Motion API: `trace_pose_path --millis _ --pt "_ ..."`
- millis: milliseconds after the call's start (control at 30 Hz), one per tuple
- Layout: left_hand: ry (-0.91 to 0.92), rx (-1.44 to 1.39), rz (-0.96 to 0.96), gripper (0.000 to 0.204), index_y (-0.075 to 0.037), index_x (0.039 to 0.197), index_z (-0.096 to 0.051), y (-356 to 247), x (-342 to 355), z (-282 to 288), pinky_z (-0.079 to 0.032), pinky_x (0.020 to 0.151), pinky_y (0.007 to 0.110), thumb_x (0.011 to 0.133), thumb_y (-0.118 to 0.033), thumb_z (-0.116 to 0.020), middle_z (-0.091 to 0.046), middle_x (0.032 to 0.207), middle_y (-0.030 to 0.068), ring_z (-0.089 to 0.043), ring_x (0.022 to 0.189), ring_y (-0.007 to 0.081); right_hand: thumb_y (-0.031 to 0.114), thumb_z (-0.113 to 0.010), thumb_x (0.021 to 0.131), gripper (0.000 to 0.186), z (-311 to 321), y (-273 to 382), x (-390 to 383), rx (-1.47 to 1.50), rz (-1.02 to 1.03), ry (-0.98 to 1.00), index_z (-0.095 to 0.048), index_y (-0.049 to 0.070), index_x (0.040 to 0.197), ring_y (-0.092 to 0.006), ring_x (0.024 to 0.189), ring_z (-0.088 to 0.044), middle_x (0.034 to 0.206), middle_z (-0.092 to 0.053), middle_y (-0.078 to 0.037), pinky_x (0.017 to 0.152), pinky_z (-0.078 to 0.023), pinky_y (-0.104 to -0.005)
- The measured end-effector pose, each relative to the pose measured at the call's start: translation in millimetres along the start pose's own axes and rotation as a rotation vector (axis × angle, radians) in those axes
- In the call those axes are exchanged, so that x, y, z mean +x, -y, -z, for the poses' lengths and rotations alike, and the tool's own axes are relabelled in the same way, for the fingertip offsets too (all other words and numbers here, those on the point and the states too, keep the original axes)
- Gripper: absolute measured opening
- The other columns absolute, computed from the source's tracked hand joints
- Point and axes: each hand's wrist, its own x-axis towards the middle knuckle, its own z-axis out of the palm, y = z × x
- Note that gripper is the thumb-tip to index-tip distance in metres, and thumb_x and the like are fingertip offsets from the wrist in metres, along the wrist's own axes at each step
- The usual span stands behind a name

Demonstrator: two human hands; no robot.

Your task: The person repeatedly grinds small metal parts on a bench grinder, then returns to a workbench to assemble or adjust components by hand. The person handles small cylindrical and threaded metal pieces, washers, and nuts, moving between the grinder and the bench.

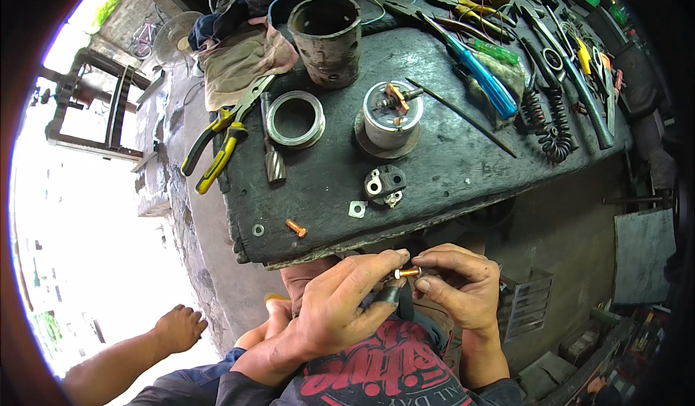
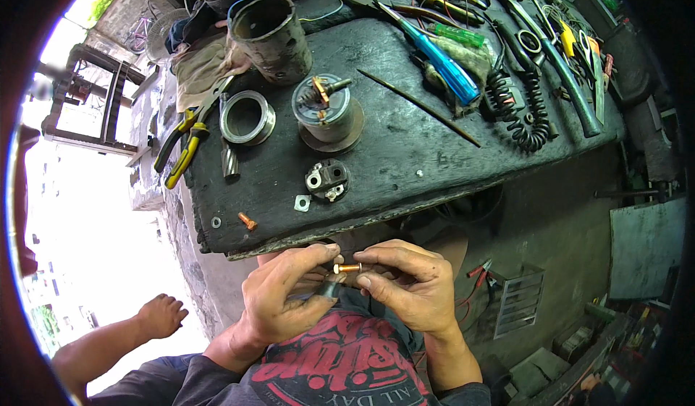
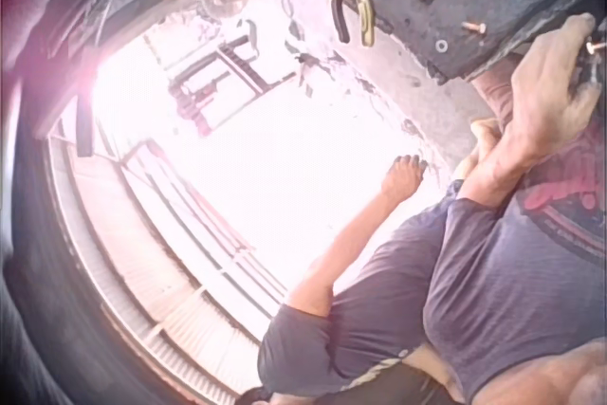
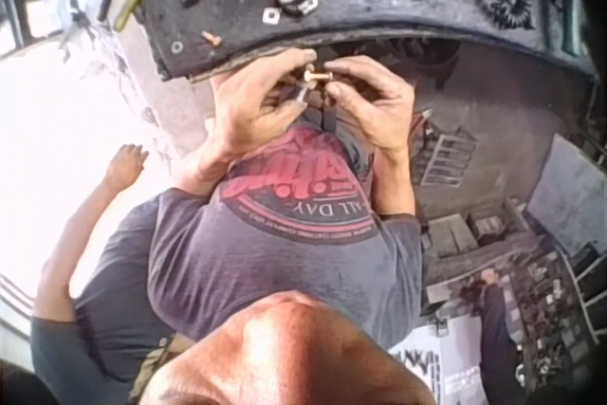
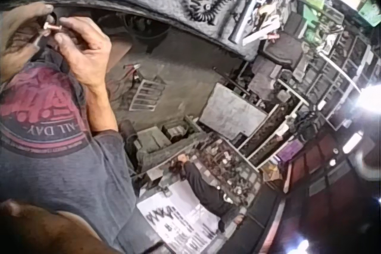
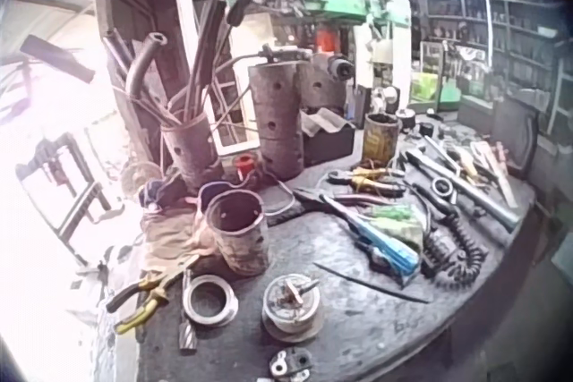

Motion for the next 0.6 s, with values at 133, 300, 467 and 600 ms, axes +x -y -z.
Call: trace_pose_path --millis 133,300,467,600 --pt "-0.002 0.058 -0.098 0.051 0.005 0.119 -0.066 0.6 13.3 -3.5 -0.064 0.078 0.032 0.07 0.006 -0.082 -0.073 0.109 0.0199 -0.076 0.094 0.0259 -0.002 -0.078 0.086 0.026 9.3 -0.2 3.4 0.025 -0.012 0.003 -0.072 -0.009 0.11 -0.0152 0.079 -0.072 0.101 -0.071 -0.016 0.065 -0.059 -0.0227" --pt "0.022 -0.012 -0.1 0.057 0.004 0.126 -0.064 1.3 23.2 -9.7 -0.061 0.079 0.035 0.071 0.004 -0.081 -0.072 0.11 0.0191 -0.074 0.096 0.0293 -0.003 -0.077 0.086 0.024 20.1 -0.7 10.3 -0.008 0.021 0.014 -0.073 -0.009 0.109 -0.0138 0.077 -0.072 0.097 -0.072 -0.015 0.064 -0.058 -0.0215" --pt "0.022 -0.03 -0.089 0.061 0.003 0.129 -0.063 3.4 29.8 -14.7 -0.06 0.079 0.036 0.071 0.005 -0.081 -0.073 0.108 0.0182 -0.073 0.094 0.0303 -0.002 -0.079 0.083 0.025 27.5 2.3 14.2 -0.023 0.018 0.008 -0.074 -0.008 0.107 -0.0135 0.078 -0.072 0.097 -0.073 -0.015 0.065 -0.057 -0.0212" --pt "-0.003 -0.019 -0.084 0.06 0.002 0.128 -0.063 1.4 31.6 -16.7 -0.06 0.079 0.035 0.071 0.005 -0.081 -0.073 0.109 0.0179 -0.074 0.093 0.0298 -0.002 -0.081 0.08 0.026 27.9 5.4 13.7 -0.039 0.0 -0.015 -0.075 -0.007 0.106 -0.0151 0.082 -0.071 0.097 -0.073 -0.015 0.07 -0.057 -0.0237"
